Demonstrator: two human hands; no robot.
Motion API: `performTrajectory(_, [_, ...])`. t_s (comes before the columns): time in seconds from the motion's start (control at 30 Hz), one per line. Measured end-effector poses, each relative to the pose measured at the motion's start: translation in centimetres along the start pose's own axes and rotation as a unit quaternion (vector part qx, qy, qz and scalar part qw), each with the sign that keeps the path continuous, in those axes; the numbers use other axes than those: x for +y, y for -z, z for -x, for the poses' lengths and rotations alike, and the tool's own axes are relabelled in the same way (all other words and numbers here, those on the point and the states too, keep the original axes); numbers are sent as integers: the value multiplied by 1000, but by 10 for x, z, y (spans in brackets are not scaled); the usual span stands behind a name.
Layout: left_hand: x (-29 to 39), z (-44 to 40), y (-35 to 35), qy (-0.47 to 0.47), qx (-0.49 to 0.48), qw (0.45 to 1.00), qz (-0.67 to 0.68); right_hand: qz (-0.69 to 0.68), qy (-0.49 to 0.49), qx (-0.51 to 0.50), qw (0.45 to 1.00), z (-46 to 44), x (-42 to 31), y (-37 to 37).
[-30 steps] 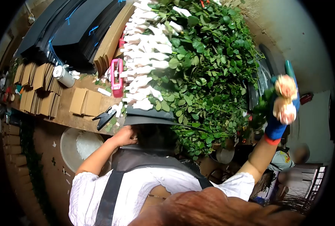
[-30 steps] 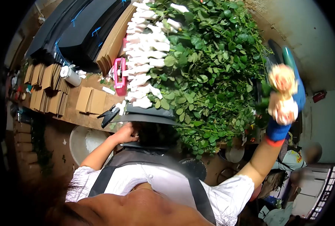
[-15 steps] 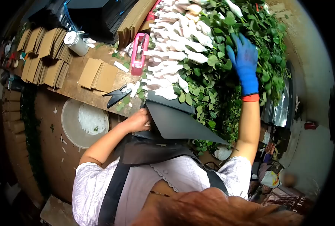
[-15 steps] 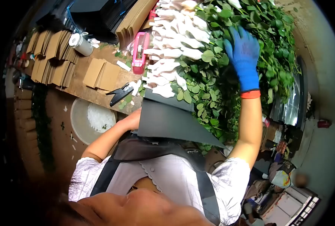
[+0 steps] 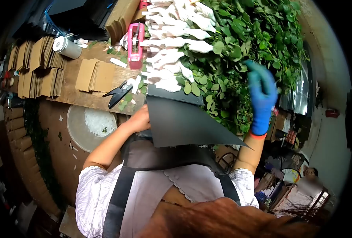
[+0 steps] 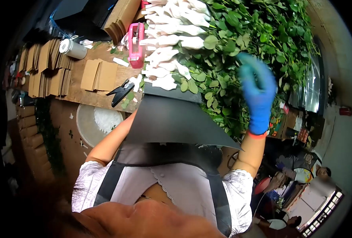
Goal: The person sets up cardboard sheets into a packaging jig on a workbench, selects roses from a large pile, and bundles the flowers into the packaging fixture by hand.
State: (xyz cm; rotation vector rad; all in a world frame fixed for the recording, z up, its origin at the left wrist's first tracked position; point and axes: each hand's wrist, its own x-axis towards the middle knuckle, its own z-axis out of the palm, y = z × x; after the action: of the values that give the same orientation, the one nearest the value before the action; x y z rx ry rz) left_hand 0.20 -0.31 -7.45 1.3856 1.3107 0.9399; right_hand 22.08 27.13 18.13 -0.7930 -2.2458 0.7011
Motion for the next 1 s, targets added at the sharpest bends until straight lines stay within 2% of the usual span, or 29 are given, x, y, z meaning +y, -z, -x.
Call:
performTrajectory(0.03, [18, -1, 7, -28, 9, 997, -70, -9, -25, -102, 994, 12, -5, -9])
performTrajectory(0.07, [29, -1, 11, -55, 19, 988, -141, 22, 20, -172, 985, 16, -7, -23])
performTrajectory(0.13, [36, -1, 12, -39, 5, 995, -97, 79, 99, -207, 970, 25, 7, -62])
performTrajectory(0.17, [38, -1, 14, -30, 0, 997, -76, 100, 111, -269, 951, 22, 12, -76])
performTrajectory(0.2, [40, 1, 15, -20, -3, 998, -57, 96, 113, -281, 948, 21, 16, -92])
performTrajectory(0.3, [42, 2, 14, -38, 16, 991, -130, 123, 105, -325, 932, 21, 11, -137])
performTrajectory(0.37, [40, 5, 14, -3, 19, 998, -56, 197, 76, -364, 907, 25, -3, -156])
performTrajectory(0.5, [49, 2, 16, 102, -14, 994, 32, 232, 57, -278, 930, 47, 8, -178])
performTrajectory(0.53, [50, 2, 16, 129, -21, 990, 60, 231, 59, -286, 928, 45, 9, -178])
performTrajectory(0.6, [49, 2, 17, 112, -12, 993, 31, 228, 59, -302, 924, 42, 10, -176])
performTrajectory(0.7, [49, 3, 18, 81, -8, 996, -20, 14, 69, -226, 972, 40, 39, -154])
performTrajectory(0.73, [49, 3, 18, 70, -10, 997, -37, -52, 8, -176, 983, 37, 32, -135])
performTrajectory(0.77, [48, 2, 17, 69, -12, 997, -28, -89, -29, -171, 981, 31, 34, -111])
performTrajectory(0.8, [46, 2, 17, 67, -14, 998, -19, -201, -95, -126, 967, 37, 38, -91])
performTrajectory(0.83, [44, 2, 18, 64, -18, 998, -12, -246, -162, -117, 948, 45, 44, -64])
performTrajectory(0.87, [43, 2, 18, 67, -11, 998, -8, -266, -234, -135, 925, 57, 48, -30])
performTrajectory(0.93, [41, 4, 16, 69, 5, 998, -3, -223, -320, -245, 888, 89, 54, 31])
performTrajectory(0.97, [39, 4, 16, 82, 6, 997, 5, -176, -240, -317, 901, 102, 51, 51])
performTrajectory(1.0, [34, 4, 14, 94, 6, 995, 12, -140, -309, -397, 853, 116, 50, 71])
